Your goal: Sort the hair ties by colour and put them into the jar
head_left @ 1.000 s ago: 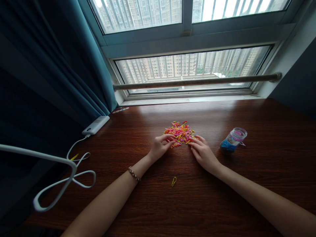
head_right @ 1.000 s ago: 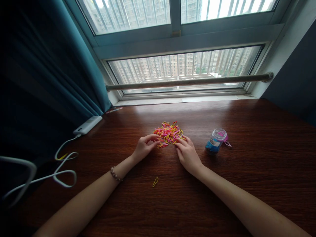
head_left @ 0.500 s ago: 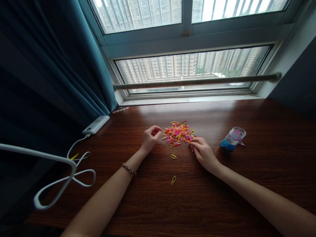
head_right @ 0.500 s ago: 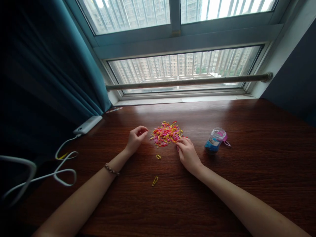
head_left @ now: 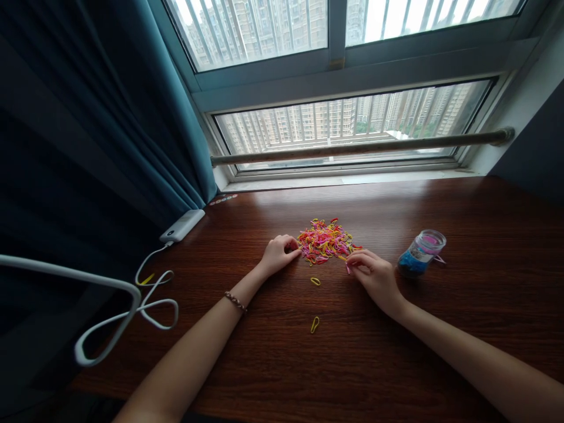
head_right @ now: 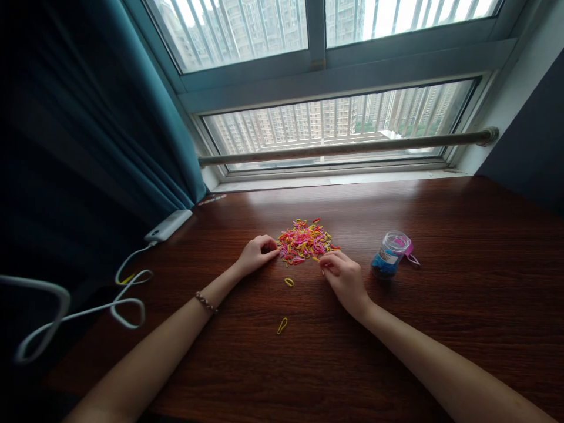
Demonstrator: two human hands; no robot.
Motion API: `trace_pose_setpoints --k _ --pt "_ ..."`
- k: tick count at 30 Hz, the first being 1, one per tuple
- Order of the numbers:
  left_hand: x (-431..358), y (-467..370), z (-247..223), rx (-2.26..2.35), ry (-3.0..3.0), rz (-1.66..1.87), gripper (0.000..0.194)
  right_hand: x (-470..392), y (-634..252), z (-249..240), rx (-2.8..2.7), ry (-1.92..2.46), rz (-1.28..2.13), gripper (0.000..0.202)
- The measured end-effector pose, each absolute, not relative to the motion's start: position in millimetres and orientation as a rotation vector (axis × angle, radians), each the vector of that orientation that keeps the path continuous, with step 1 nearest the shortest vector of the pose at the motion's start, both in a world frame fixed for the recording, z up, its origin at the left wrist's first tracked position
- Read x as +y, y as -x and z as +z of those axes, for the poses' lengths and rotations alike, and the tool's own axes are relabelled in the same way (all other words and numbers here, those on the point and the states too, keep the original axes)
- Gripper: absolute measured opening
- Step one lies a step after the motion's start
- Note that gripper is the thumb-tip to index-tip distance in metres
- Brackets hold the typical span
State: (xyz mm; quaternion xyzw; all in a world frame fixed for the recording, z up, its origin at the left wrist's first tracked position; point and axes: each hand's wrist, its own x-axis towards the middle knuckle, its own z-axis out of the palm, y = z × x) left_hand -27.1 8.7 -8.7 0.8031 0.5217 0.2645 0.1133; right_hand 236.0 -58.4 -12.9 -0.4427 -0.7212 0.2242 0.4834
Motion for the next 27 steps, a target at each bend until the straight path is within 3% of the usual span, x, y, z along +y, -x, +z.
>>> trace_pose_setpoints --k 14,19,27 --pt "17 38 -24 1.389 -1.930 1.090 0.019 -53 -238 -17 -1.540 1.219 0.780 0.020" --pt "17 37 -24 1.389 -1.865 1.108 0.020 -51 -239 -18 -1.558 1.219 0.708 0.016" --pt "17 37 -22 1.380 -1.773 1.148 0.026 -52 -238 -12 -1.466 1.253 0.888 0.020"
